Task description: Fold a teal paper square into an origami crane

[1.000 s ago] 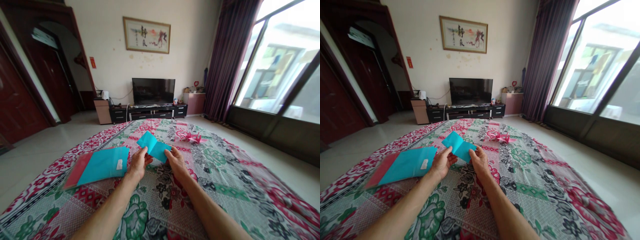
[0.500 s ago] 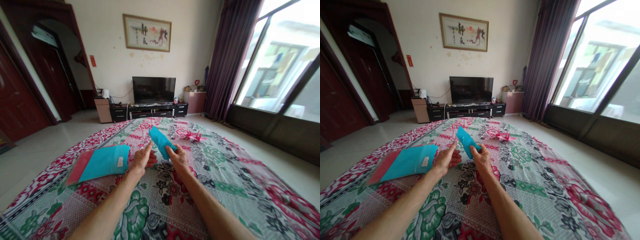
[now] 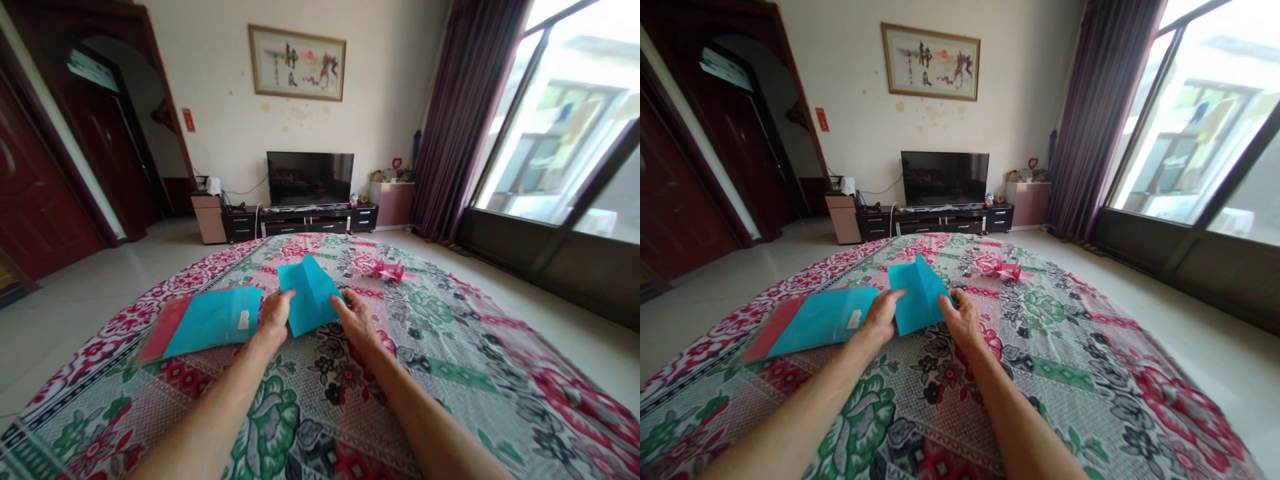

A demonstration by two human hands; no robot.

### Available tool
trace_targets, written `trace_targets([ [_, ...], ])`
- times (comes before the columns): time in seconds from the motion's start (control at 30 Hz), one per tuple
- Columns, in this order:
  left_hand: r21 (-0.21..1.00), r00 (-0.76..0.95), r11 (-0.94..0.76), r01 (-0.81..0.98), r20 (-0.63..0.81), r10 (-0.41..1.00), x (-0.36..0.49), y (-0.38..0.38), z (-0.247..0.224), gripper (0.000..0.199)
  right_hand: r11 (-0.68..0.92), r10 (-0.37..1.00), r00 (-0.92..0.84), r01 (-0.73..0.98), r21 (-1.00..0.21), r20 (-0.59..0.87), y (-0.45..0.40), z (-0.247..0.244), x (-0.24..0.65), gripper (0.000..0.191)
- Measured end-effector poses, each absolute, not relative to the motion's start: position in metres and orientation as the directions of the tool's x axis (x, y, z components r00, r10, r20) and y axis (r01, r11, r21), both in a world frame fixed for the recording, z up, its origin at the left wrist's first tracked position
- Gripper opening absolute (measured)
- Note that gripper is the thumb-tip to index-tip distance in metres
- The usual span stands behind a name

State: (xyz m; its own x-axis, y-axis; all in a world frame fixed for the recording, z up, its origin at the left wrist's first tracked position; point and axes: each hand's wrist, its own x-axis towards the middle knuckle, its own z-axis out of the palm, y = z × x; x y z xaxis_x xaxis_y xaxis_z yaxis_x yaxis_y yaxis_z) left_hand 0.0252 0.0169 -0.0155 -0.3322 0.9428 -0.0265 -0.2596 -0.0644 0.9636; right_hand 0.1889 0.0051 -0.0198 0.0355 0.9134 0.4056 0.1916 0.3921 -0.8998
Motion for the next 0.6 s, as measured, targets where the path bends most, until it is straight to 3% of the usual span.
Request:
trace_targets([
  [0.1, 0.963, -0.323, -0.069, -0.262, -0.020, 0.946, 0.021, 0.017, -0.015, 0.019, 0.344, 0.931, 0.095, 0.095, -0.934, 0.352, 0.014, -0.026, 0.192, 0.025],
  [0.3, 0.930, -0.214, -0.090, -0.357, 0.013, 0.977, 0.021, 0.013, -0.008, 0.029, 0.206, 0.976, 0.085, -0.098, -0.974, 0.198, 0.022, -0.031, 0.199, 0.061],
  [0.43, 0.947, -0.198, -0.101, -0.304, 0.040, 0.979, 0.019, 0.012, -0.006, 0.030, 0.149, 0.982, -0.081, -0.234, -0.961, 0.172, 0.017, -0.023, 0.207, 0.057],
  [0.6, 0.984, -0.162, -0.155, -0.083, 0.140, 0.977, 0.017, 0.010, -0.006, 0.026, 0.030, 0.953, -0.276, -0.326, -0.945, 0.125, 0.016, -0.018, 0.214, 0.045],
])
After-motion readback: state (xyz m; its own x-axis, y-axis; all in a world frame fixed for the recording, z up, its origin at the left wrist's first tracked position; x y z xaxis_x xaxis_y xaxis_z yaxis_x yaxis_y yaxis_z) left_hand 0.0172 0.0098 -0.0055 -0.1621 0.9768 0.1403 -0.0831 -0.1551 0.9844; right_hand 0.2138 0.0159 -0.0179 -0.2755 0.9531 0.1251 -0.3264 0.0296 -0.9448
